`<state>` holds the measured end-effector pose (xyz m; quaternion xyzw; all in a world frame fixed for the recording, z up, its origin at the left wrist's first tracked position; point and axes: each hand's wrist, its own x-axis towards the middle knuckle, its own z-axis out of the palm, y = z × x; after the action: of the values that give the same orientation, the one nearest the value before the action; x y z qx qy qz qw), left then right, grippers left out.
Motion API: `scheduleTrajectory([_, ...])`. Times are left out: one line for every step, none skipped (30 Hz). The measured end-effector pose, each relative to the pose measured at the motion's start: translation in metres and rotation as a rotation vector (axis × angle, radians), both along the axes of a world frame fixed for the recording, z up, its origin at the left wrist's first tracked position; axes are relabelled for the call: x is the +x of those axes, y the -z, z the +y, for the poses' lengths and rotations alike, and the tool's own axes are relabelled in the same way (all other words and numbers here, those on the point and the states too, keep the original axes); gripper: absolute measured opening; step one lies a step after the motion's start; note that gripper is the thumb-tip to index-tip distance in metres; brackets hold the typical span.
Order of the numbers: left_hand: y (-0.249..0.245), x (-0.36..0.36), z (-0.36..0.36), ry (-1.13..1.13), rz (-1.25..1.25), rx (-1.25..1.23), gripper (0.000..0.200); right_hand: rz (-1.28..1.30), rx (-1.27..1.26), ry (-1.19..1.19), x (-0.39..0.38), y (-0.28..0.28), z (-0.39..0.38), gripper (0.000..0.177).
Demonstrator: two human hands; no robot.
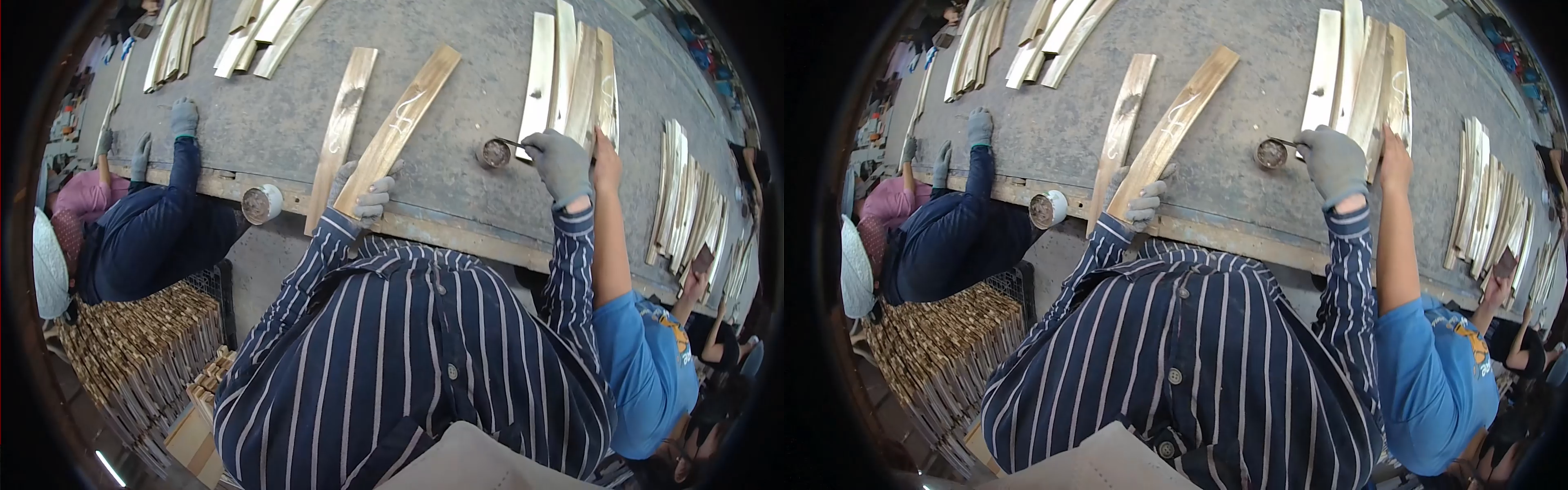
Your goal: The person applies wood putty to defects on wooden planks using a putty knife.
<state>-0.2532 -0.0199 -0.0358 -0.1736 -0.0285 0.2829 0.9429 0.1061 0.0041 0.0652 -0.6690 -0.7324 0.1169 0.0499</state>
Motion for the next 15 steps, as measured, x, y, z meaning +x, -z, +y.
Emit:
scheduleTrajectory([0.003, -0.002, -0.006, -0.003, 0.024, -0.02, 0.072, -0.051, -0.031, -0.019, 0.0, 0.002, 0.002, 0.014])
scheduleTrajectory([0.002, -0.002, -0.009, 0.004, 0.017, -0.026, 0.072, -0.102, -0.06, -0.04, 0.0, 0.004, 0.004, 0.015])
scheduleTrajectory([0.0, -0.004, -0.012, 0.001, 0.024, -0.021, 0.072, -0.129, -0.11, -0.072, -0.003, 0.007, 0.007, 0.015])
scheduleTrajectory([-0.002, -0.005, -0.013, -0.007, 0.032, -0.014, 0.072, -0.149, -0.125, -0.074, -0.006, 0.007, 0.008, 0.015])
scheduleTrajectory([-0.004, -0.007, -0.013, 0.014, 0.071, 0.009, 0.071, -0.168, -0.141, -0.076, -0.01, 0.007, 0.009, 0.015])
scheduleTrajectory([-0.006, -0.008, -0.014, 0.016, 0.068, 0.018, 0.071, -0.187, -0.157, -0.078, -0.014, 0.006, 0.011, 0.015])
scheduleTrajectory([-0.007, -0.007, -0.014, 0.026, 0.258, 0.129, 0.07, -0.072, -0.056, -0.022, -0.018, 0.002, 0.009, 0.015])
scheduleTrajectory([-0.006, -0.002, -0.011, 0.033, 0.442, 0.241, 0.069, -0.023, -0.003, 0.012, -0.02, -0.004, 0.005, 0.015])
scheduleTrajectory([-0.02, 0.009, 0.0, 0.063, 0.601, 0.351, 0.063, 0.026, 0.051, 0.044, -0.022, -0.01, 0.001, 0.015])
scheduleTrajectory([-0.033, 0.025, 0.015, 0.084, 0.972, 0.654, 0.061, 0.066, 0.113, 0.124, -0.024, -0.016, -0.003, 0.014])
scheduleTrajectory([-0.049, 0.047, 0.034, 0.096, 1.343, 0.96, 0.06, 0.109, 0.177, 0.203, -0.024, -0.021, -0.007, 0.013])
scheduleTrajectory([-0.066, 0.073, 0.052, 0.068, 1.462, 1.119, 0.062, 0.162, 0.257, 0.255, -0.023, -0.024, -0.013, 0.012])
scheduleTrajectory([-0.076, 0.102, 0.067, 0.034, 1.577, 1.281, 0.064, 0.213, 0.34, 0.306, -0.021, -0.026, -0.021, 0.011])
scheduleTrajectory([-0.074, 0.132, 0.078, -0.079, 1.669, 1.378, 0.063, 0.208, 0.403, 0.351, -0.017, -0.031, -0.03, 0.01])
scheduleTrajectory([-0.074, 0.162, 0.089, -0.204, 1.768, 1.469, 0.062, 0.209, 0.469, 0.39, -0.014, -0.035, -0.038, 0.01])
